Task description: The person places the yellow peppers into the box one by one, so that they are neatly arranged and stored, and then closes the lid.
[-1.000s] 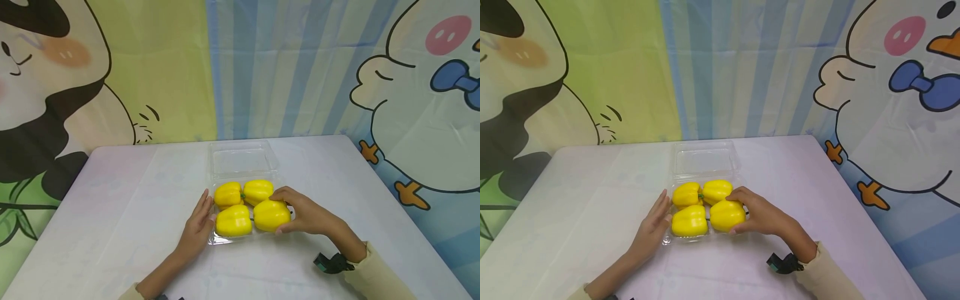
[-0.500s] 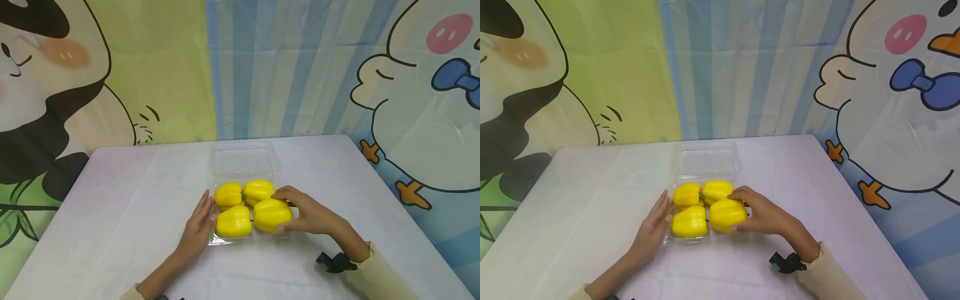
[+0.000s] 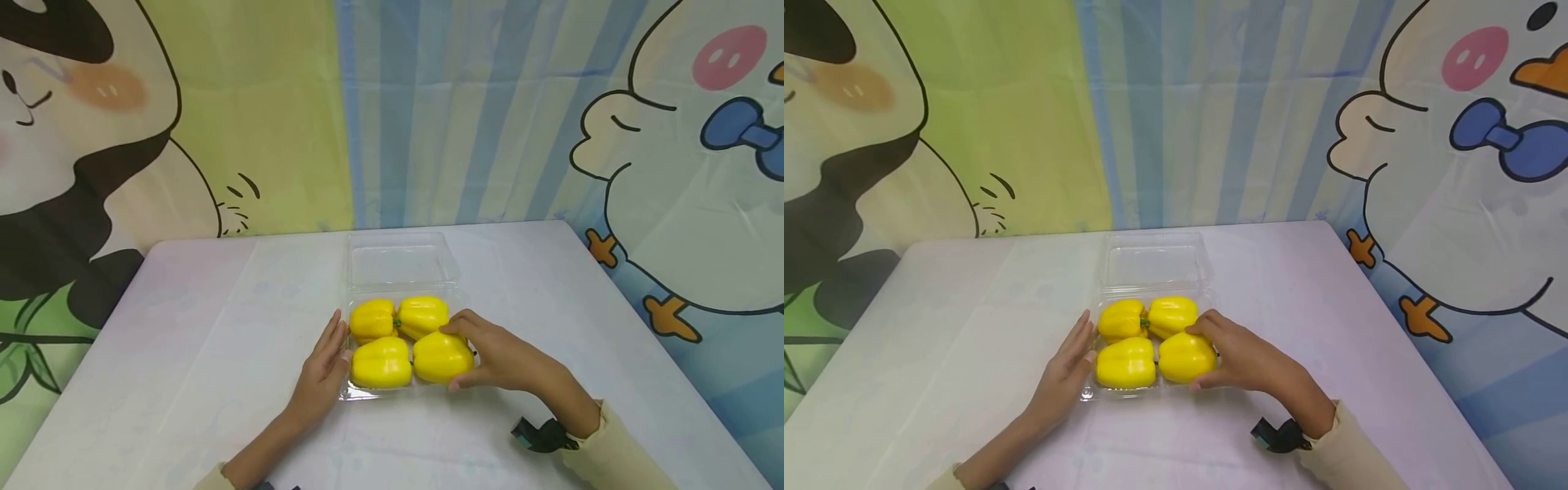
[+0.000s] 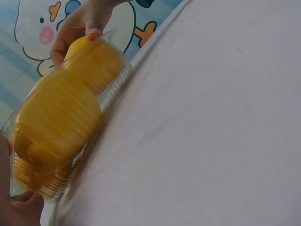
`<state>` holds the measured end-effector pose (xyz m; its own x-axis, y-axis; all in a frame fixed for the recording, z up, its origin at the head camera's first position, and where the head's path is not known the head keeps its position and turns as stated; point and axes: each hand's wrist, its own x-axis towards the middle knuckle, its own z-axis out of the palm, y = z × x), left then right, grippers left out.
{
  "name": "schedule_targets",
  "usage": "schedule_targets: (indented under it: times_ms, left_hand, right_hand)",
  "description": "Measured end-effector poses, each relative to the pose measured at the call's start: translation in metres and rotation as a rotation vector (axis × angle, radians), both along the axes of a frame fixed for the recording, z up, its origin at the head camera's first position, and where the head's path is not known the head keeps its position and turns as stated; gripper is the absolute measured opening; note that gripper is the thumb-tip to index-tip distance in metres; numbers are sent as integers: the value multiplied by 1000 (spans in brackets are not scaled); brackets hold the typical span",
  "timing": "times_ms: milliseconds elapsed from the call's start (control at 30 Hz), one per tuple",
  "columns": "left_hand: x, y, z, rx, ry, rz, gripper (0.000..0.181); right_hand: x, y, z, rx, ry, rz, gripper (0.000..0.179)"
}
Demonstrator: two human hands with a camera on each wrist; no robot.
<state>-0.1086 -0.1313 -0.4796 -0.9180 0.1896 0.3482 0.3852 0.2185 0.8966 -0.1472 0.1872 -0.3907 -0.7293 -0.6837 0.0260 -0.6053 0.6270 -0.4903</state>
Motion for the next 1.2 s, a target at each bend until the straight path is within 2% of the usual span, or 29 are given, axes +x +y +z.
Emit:
schedule_targets:
  times_ms: [300,400,600,700,833,1000,1200]
  left_hand:
    - [0,2,0,8,-25,0,54]
    - [0,3,0,11,-32,-4,53]
    - [0,2,1,-1,-19,0,53]
    - [0,2,1,9,-4,8,52]
    - [0,2,0,21,-5,7,51]
    - [1,2,-2,11,-18,-5,51]
    - [1,1,-1,12,-18,-13,51]
  right_hand:
    - [4,-1,2,111,72,-55,83]
    - [4,1,0,86,89,-42,84]
    - [2,2,-7,-52,92,16,80]
    - [1,1,-8,-66,92,27,79]
    - [0,2,-5,-17,70,27,78]
    - [3,7,3,42,40,36,69]
    - [7,3,4,80,63,33,67]
